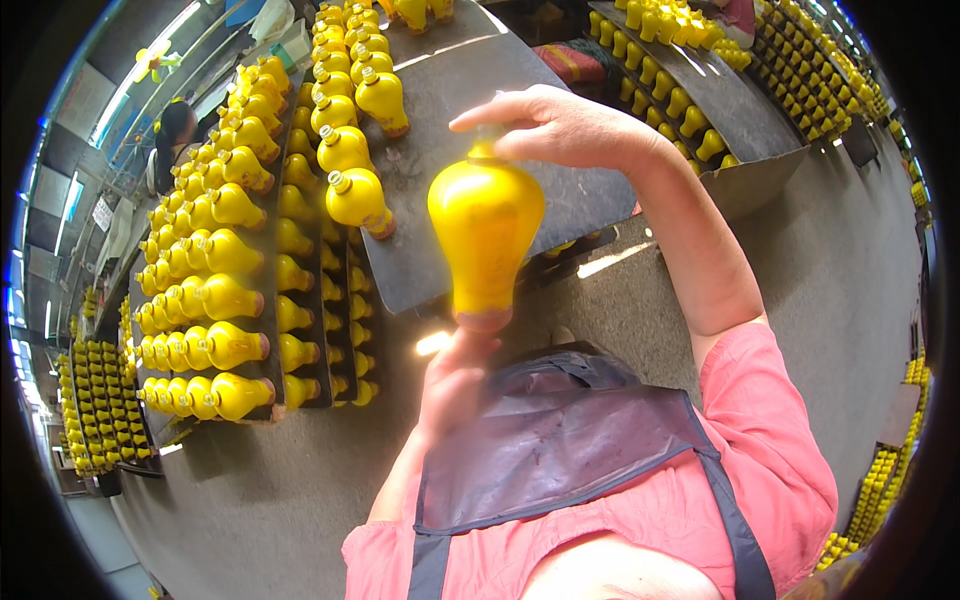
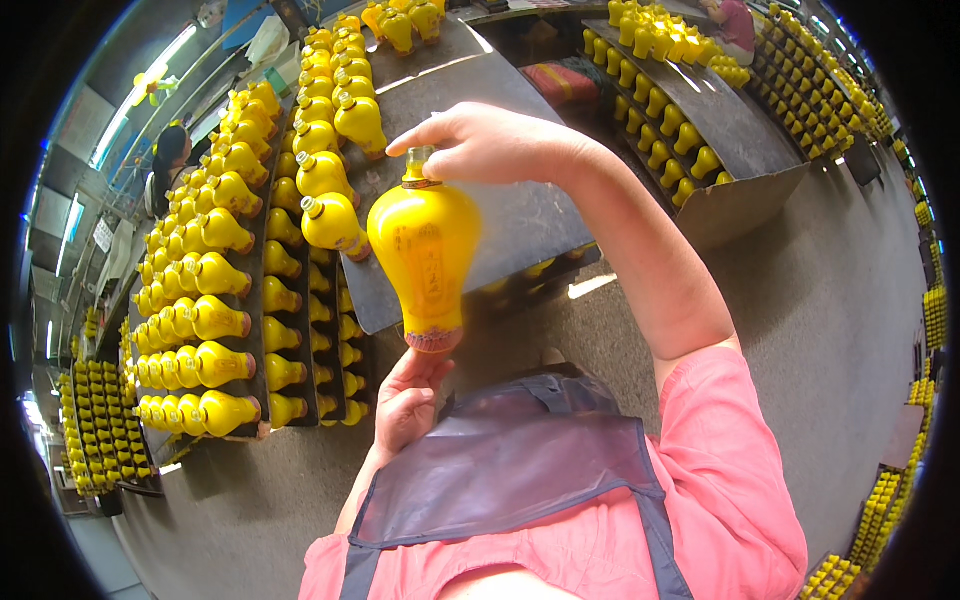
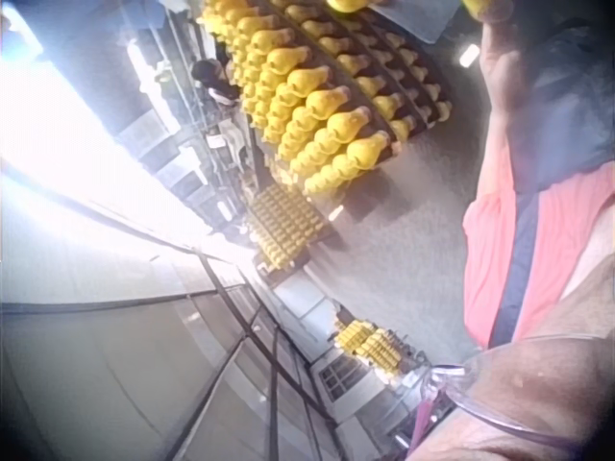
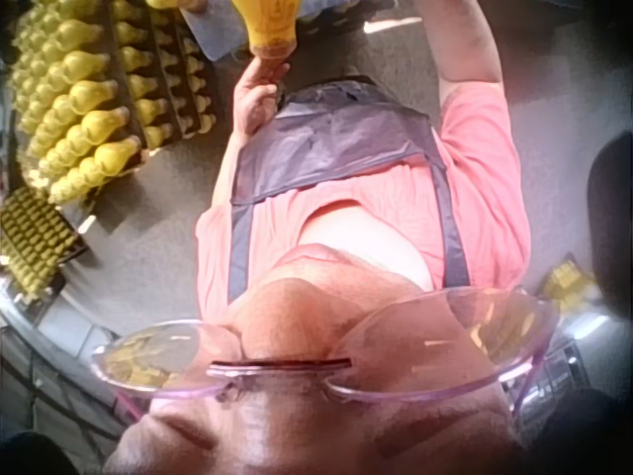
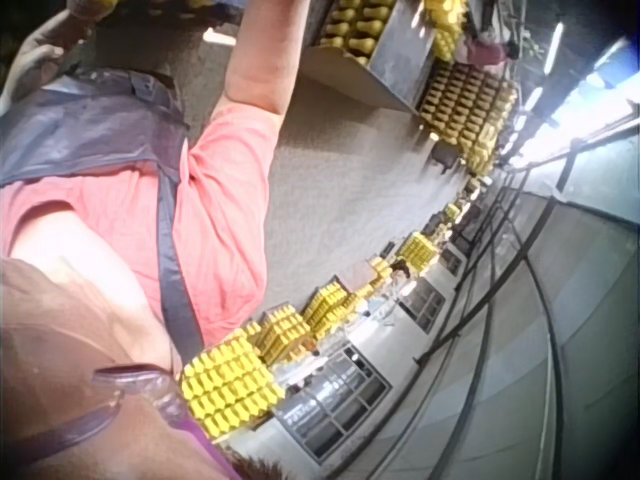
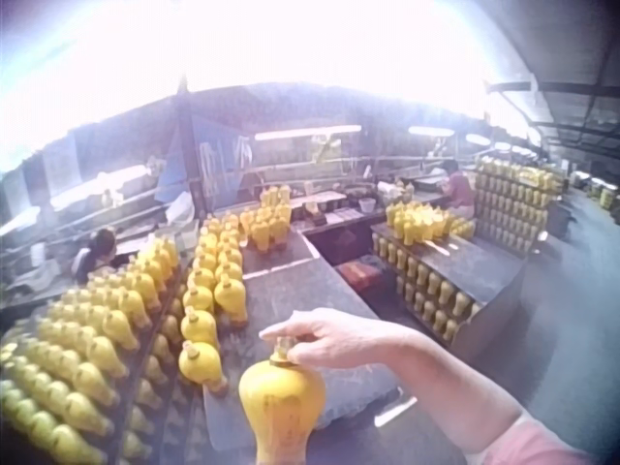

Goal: The person applies a printed label to a yellow plastic container, smoothing it with a small tool. The person then places the labeled container on a nearby rack with other identical containers.

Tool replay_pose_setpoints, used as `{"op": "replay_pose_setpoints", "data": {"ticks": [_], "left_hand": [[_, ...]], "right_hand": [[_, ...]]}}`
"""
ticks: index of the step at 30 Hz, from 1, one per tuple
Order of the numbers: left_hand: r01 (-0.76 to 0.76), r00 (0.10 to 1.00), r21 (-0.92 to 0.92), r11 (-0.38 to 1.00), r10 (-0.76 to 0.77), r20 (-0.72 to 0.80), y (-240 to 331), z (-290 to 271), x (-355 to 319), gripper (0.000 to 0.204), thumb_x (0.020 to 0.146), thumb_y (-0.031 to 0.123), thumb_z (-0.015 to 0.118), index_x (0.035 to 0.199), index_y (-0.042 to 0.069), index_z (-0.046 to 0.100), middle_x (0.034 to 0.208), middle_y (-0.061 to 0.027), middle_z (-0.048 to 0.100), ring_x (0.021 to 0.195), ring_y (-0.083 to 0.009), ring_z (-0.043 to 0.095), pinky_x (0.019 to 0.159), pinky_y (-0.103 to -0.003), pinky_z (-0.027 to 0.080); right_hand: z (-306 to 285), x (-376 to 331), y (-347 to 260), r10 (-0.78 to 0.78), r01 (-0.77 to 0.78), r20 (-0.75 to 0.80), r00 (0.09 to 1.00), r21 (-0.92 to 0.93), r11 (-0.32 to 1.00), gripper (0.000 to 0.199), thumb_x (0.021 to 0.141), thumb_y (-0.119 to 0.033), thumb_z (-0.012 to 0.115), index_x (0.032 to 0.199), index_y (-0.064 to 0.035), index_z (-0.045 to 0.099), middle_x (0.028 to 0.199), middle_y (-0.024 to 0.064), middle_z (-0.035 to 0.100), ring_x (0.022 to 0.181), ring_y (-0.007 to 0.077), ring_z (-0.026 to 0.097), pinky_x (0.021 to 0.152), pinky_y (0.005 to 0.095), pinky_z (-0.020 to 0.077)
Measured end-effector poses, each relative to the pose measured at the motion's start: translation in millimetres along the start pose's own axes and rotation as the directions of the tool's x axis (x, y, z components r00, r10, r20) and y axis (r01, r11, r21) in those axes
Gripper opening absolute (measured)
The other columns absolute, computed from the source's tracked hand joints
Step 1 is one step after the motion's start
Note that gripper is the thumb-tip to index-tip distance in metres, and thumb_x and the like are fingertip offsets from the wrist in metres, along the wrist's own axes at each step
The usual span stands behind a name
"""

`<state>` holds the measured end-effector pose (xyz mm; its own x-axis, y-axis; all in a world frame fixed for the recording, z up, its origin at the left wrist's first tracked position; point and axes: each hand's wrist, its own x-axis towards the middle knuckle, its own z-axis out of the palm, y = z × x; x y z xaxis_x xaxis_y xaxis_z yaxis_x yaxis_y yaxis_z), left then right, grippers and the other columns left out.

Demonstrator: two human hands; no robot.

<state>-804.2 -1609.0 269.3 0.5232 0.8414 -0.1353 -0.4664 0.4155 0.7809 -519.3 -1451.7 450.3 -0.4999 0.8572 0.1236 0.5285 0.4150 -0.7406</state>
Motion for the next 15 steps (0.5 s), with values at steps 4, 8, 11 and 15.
{"op": "replay_pose_setpoints", "data": {"ticks": [4,8,11,15], "left_hand": [[0.004,1.000,0.000,1.000,-0.004,0.011,-1,2,0,0.078,0.075,-0.008,0.050,0.152,-0.004,0.040,0.155,-0.0160,0.047,0.145,-0.0270,0.043,0.120,-0.042,0.033],[0.004,1.000,-0.014,1.000,-0.004,0.022,-2,5,1,0.079,0.075,-0.008,0.051,0.153,-0.004,0.039,0.154,-0.0174,0.047,0.145,-0.0279,0.043,0.120,-0.042,0.034],[0.006,1.000,-0.042,0.999,-0.006,0.010,-2,9,2,0.079,0.075,-0.007,0.051,0.152,-0.004,0.040,0.154,-0.0184,0.047,0.145,-0.0287,0.043,0.119,-0.041,0.034],[0.006,1.000,-0.082,0.997,-0.007,-0.007,0,12,1,0.077,0.075,-0.005,0.052,0.151,-0.004,0.041,0.153,-0.0197,0.048,0.145,-0.0301,0.043,0.119,-0.041,0.035]], "right_hand": [[1,-2,4,0.008,-0.008,-0.008,1.000,0.009,1.000,0.043,0.091,-0.013,0.061,0.133,-0.0060,0.065,0.121,0.0119,0.067,0.115,0.0204,0.060,0.103,0.0325,0.0452],[3,-4,6,0.025,-0.025,-0.020,0.999,-0.012,1.000,0.038,0.091,-0.012,0.061,0.128,-0.0033,0.067,0.121,0.0120,0.068,0.116,0.0205,0.061,0.103,0.0328,0.0453],[4,-7,8,0.015,-0.016,-0.027,1.000,-0.035,0.999,0.035,0.092,-0.013,0.061,0.124,-0.0019,0.068,0.121,0.0119,0.068,0.116,0.0208,0.061,0.103,0.0332,0.0454],[6,-13,11,0.031,-0.033,-0.064,0.997,-0.039,0.999,0.035,0.094,-0.017,0.061,0.124,-0.0022,0.068,0.117,0.0134,0.070,0.113,0.0220,0.064,0.102,0.0336,0.0468]]}}
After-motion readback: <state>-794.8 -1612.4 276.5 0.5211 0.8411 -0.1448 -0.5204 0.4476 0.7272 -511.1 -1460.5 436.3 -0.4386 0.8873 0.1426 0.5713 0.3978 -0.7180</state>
